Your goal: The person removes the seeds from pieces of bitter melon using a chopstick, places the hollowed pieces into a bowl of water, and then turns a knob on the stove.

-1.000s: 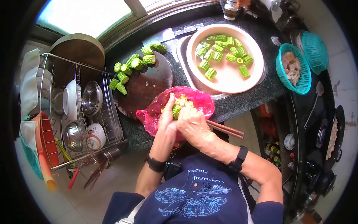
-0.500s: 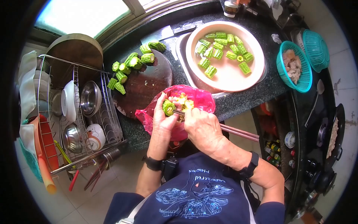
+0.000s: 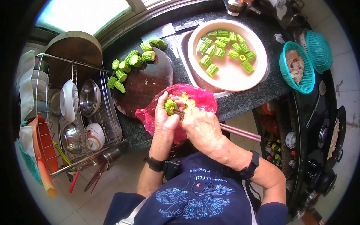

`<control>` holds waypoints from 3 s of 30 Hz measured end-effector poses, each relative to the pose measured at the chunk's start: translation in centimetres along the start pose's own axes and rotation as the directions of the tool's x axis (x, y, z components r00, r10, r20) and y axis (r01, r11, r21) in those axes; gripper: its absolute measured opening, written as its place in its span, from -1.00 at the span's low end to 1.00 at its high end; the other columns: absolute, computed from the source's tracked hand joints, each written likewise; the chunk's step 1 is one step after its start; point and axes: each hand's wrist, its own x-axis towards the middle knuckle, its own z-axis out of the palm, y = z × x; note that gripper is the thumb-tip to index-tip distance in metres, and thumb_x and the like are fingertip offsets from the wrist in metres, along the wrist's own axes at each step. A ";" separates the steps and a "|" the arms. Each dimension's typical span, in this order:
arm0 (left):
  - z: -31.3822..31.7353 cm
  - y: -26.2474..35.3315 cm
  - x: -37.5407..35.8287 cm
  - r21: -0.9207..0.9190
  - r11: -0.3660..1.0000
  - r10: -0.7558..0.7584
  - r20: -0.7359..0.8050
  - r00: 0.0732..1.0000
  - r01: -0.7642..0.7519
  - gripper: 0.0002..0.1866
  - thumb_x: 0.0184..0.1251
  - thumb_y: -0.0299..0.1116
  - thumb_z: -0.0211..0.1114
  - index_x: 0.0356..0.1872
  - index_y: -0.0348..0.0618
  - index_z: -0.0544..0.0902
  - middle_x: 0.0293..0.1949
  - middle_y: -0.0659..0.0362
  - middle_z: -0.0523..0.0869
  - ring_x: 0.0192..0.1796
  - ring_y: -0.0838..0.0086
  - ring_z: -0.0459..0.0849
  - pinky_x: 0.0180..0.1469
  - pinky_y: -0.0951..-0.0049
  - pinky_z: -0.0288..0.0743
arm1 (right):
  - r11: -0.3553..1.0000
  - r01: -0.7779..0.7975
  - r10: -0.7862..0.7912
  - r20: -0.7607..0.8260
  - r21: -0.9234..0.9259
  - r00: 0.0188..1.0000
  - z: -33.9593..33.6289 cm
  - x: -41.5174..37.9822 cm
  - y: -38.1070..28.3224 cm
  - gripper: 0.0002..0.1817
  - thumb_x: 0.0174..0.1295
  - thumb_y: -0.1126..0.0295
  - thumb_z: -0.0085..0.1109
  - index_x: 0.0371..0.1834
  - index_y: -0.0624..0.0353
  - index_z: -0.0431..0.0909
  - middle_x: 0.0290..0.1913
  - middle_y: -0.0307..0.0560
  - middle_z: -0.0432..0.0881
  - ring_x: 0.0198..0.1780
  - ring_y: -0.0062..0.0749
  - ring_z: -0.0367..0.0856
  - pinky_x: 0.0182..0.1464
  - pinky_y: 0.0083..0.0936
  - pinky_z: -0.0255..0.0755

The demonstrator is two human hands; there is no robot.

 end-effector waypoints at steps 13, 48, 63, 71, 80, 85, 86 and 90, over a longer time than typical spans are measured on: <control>-0.4 -1.8 -1.3 0.255 0.962 0.110 -0.042 0.993 -0.096 -0.89 0.28 -0.40 0.18 -0.24 -0.19 0.54 -0.38 0.17 0.63 -0.30 0.39 0.61 -0.09 0.35 0.54 | 0.983 0.129 -0.145 -0.123 -0.128 0.982 4.7 1.3 0.2 -0.91 -0.11 0.49 0.08 -0.49 0.22 0.46 -0.54 -0.09 0.51 -0.49 -0.40 0.58 -0.49 -0.53 0.46; -1.5 -2.0 -0.1 0.069 0.994 -0.081 -0.056 0.995 0.085 -0.84 0.22 -0.32 0.26 -0.27 -0.14 0.53 -0.44 0.22 0.59 -0.39 0.49 0.59 -0.32 0.43 0.60 | 0.986 0.076 -0.075 0.011 -0.151 0.997 0.8 -1.2 -0.3 -0.94 -0.10 0.47 0.09 -0.53 0.19 0.45 -0.55 -0.13 0.48 -0.49 -0.41 0.58 -0.47 -0.55 0.48; -1.7 -1.8 0.0 0.036 0.999 0.000 -0.069 0.998 0.002 -0.82 0.30 -0.17 0.20 -0.38 -0.02 0.49 -0.47 0.23 0.56 -0.39 0.48 0.56 -0.27 0.39 0.58 | 0.994 0.039 -0.048 -0.086 -0.101 0.995 -0.2 -2.1 0.8 -0.91 -0.06 0.49 0.06 -0.45 0.18 0.41 -0.55 -0.13 0.47 -0.50 -0.34 0.57 -0.46 -0.48 0.49; -0.8 -2.9 -1.2 -0.048 0.991 -0.125 -0.068 0.990 0.122 -0.84 0.30 -0.21 0.19 -0.38 -0.04 0.51 -0.45 0.20 0.57 -0.39 0.49 0.56 -0.29 0.42 0.57 | 0.987 0.027 -0.044 -0.104 -0.161 0.994 1.8 -2.2 -0.1 -0.92 -0.08 0.46 0.08 -0.49 0.18 0.43 -0.55 -0.15 0.46 -0.52 -0.39 0.55 -0.49 -0.52 0.47; -1.7 -2.0 -0.6 0.225 0.969 0.113 -0.030 0.993 -0.104 -0.72 0.42 -0.14 0.04 -0.13 -0.17 0.46 -0.33 0.16 0.59 -0.32 0.46 0.59 -0.25 0.40 0.57 | 0.983 0.112 -0.120 -0.046 -0.144 0.992 2.1 -0.7 -0.3 -0.96 -0.10 0.49 0.08 -0.54 0.18 0.47 -0.56 -0.15 0.48 -0.50 -0.41 0.57 -0.46 -0.53 0.48; -1.5 -0.8 -0.9 0.140 0.989 0.059 -0.060 0.996 -0.050 -0.62 0.42 -0.03 0.00 -0.16 -0.20 0.47 -0.34 0.15 0.58 -0.25 0.39 0.56 -0.14 0.30 0.53 | 0.991 0.056 -0.069 -0.107 -0.122 0.992 1.1 -0.7 0.0 -0.94 -0.05 0.49 0.07 -0.47 0.20 0.45 -0.56 -0.13 0.49 -0.54 -0.38 0.58 -0.51 -0.52 0.48; -1.2 -1.1 -1.1 0.148 0.987 0.076 -0.053 0.996 -0.067 -0.64 0.42 -0.04 0.00 -0.17 -0.18 0.46 -0.34 0.15 0.57 -0.25 0.38 0.56 -0.13 0.29 0.52 | 0.991 0.054 -0.068 -0.110 -0.124 0.992 1.4 -0.6 0.0 -0.94 -0.05 0.49 0.07 -0.47 0.20 0.45 -0.56 -0.13 0.49 -0.54 -0.38 0.58 -0.51 -0.52 0.48; -1.8 -1.4 -0.6 0.132 0.983 0.119 0.052 0.991 -0.125 -0.66 0.45 -0.13 -0.02 0.09 -0.11 0.36 -0.25 0.12 0.57 -0.22 0.36 0.56 -0.09 0.28 0.52 | 0.997 -0.001 -0.006 -0.088 -0.076 0.996 2.2 -0.1 0.0 -0.92 -0.05 0.49 0.07 -0.47 0.24 0.47 -0.56 -0.07 0.52 -0.53 -0.35 0.61 -0.51 -0.48 0.49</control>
